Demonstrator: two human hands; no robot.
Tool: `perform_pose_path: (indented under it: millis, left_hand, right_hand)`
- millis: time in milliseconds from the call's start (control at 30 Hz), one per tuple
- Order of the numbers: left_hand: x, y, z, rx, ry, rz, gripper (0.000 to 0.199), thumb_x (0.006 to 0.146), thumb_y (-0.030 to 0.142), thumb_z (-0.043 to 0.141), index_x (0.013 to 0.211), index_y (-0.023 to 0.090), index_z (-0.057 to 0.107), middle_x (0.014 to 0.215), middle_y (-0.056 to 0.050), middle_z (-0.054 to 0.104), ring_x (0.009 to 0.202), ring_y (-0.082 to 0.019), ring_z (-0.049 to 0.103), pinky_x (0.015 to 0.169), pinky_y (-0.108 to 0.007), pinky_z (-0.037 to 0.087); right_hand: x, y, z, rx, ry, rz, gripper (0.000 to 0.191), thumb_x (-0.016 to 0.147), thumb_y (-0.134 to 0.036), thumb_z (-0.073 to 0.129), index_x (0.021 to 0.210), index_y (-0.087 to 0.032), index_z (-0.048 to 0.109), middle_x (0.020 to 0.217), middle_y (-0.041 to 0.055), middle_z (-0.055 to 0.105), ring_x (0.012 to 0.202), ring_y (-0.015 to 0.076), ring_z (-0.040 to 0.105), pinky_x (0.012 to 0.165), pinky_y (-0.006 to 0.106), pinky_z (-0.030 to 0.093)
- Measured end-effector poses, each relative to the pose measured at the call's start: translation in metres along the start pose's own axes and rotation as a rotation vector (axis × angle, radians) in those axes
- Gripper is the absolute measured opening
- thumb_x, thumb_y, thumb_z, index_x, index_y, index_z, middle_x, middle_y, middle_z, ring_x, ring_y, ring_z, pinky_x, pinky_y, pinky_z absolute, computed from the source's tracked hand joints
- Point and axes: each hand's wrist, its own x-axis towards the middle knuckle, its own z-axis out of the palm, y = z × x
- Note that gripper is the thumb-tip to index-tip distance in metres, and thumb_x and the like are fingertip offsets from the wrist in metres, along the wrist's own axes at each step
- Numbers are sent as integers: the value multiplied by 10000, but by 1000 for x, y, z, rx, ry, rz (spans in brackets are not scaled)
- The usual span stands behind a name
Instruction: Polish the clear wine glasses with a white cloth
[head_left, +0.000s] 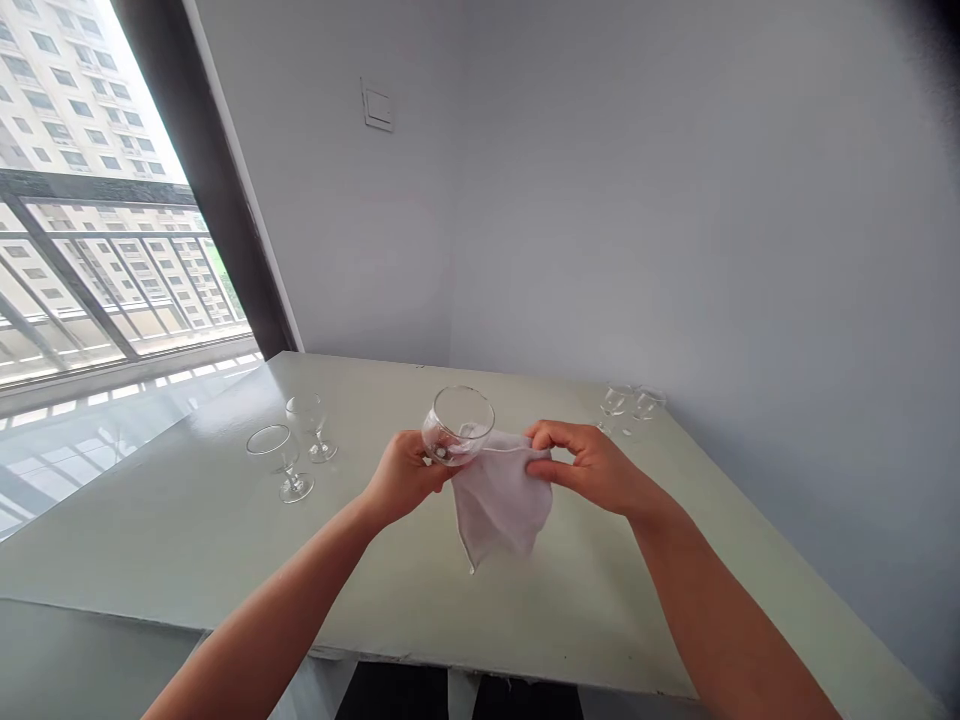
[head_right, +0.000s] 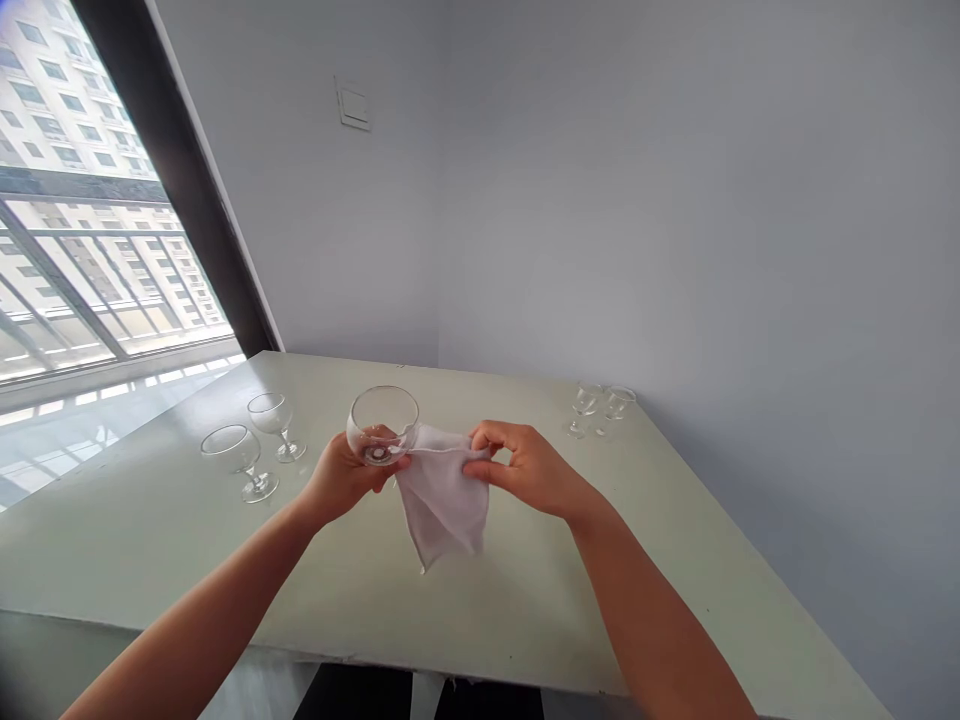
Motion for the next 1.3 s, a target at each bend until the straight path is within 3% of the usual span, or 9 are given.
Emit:
perform_pose_path:
  millis: [267,367,467,600,667,733,900,1100,1300]
  left_hand:
    - [2,-4,0,-17,42,-64,263,726,407,592,651,174,495,401,70,399,394,-57,378,412,-180,281]
    - [3,-3,2,-56,79,-80,285,718,431,595,662,176,480,388,72,394,384,-55,350,404,-181,265]
    - [5,0,6,-114,126,-86,294,718,435,596,683,181,451,395,78,393,385,-50,332,404,-176,251]
    - [12,-1,11,-204,184,-112,290,734,439,578,733,192,426,405,86,396,383,-48,314,405,-173,231]
    - [17,-9,12,-221,201,-141,291,733,443,575,743,195,425,415,85,403,389,-50,319,409,-174,233]
    - [24,-21,12,-215,191,-175,290,724,442,580,743,193,433,438,82,412,400,-51,335,419,-176,247]
    - [37,-60,12,-93,165,-271,317,696,476,575,803,189,494,487,72,450,409,-64,380,431,-190,273]
    - [38,-93,13,254,173,-170,414,743,532,490,1027,231,511,722,19,597,522,-102,482,532,-232,350]
    - [33,-111,22,634,182,112,434,775,517,481,1092,220,491,665,21,584,613,-138,509,730,-297,351]
  right_hand:
    - [4,4,8,85,222,66,244,688,-362,663,675,-205,477,661,-19,447,575,102,400,485,231,343]
    - [5,5,8,221,259,41,258,657,-355,697,814,-226,538,693,-15,470,585,110,426,499,237,372]
    - [8,17,16,447,343,25,435,656,-459,675,1016,-257,537,736,-10,508,621,122,474,560,257,417]
    - [6,48,48,704,178,92,674,619,-727,499,1059,-219,555,871,67,583,757,195,546,616,307,446]
    - [3,63,66,753,137,154,623,629,-646,583,1080,-218,547,934,82,597,791,203,558,625,306,447]
    - [0,72,78,813,194,223,495,666,-485,658,1070,-222,548,957,72,603,780,187,566,633,296,446]
    - [-3,79,80,950,373,379,306,709,-369,640,958,-200,584,753,27,611,585,153,544,533,286,431]
    - [-6,96,62,895,654,500,274,709,-409,604,883,-200,570,732,33,610,582,193,573,537,332,453]
    - [9,82,44,381,870,203,265,762,-423,533,899,-201,573,814,31,582,735,180,538,614,280,414]
